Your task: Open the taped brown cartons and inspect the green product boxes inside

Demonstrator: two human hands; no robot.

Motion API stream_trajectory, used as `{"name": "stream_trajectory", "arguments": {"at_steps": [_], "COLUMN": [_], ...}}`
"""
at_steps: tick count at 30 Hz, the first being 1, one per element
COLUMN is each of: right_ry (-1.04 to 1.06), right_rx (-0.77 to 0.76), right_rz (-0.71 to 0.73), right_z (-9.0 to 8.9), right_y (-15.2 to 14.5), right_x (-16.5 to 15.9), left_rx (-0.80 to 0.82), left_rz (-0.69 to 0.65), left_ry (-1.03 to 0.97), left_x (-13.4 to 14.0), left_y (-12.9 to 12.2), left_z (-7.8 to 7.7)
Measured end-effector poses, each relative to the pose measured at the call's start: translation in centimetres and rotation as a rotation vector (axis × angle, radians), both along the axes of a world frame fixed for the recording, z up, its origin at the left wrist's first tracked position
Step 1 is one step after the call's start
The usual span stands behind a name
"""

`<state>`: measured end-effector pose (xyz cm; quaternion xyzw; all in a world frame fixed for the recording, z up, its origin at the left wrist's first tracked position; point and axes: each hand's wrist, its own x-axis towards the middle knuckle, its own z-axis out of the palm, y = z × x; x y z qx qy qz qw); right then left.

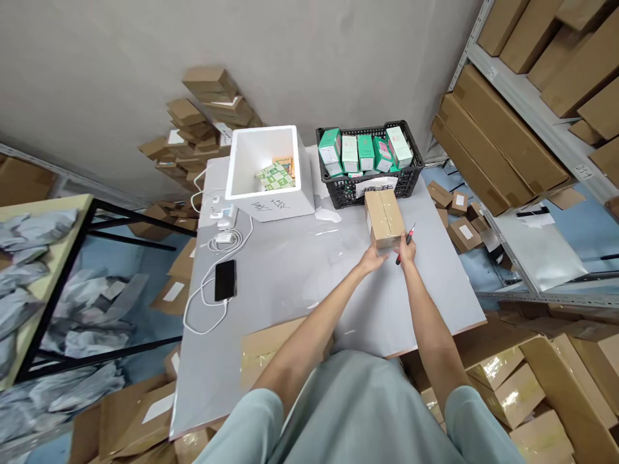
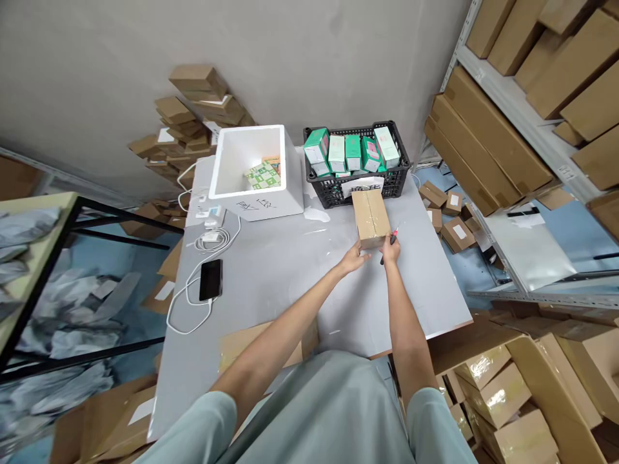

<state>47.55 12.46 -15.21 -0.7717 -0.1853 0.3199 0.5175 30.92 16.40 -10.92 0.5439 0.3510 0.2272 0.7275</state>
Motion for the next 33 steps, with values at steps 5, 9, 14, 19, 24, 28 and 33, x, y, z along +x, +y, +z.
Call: {"name": "stream_trajectory", "arguments": {"at_steps": [5, 9, 14, 19, 24, 28, 33], "right_ry": [0.136, 0.219, 0.347, 0.283, 0.25, 0.103, -0.067], "right_rx": [-0.018, -0.063, -0.18, -0.219, -0.161, -0.149, -0.184], "right_rz": [-0.197, -0.186, 0.02, 0.364, 0.525, 0.664, 0.861], "right_z": [-0.4, -0.7, 0.2, 3.1, 6.8, 9.1, 10.0], "right_y": [-6.8, -15.2, -22.3, -22.6, -21.2, -20.5, -20.0], "right_x": [-4.6, -11.8, -20.5, -25.5, -27.4, -28.5, -30.8], "left_rx": [0.299, 0.542, 0.551, 0.249, 0.173, 0.212, 0.211], "left_rz": [0.057, 0.241, 0.535, 0.528, 0.33, 0.294, 0.315], "left_ry": [0.365, 0.595, 0.798, 0.809, 0.622, 0.474, 0.355], "left_x": [-12.3, -24.4, -36.4, -43.4, -44.6, -44.5, -44.9], "left_y": [-6.8, -14.2, -19.5, -19.9, -20.4, -21.0, -20.5], "left_z": [1.2, 2.1, 1.4, -1.3, -3.8, -5.3, -6.1]}}
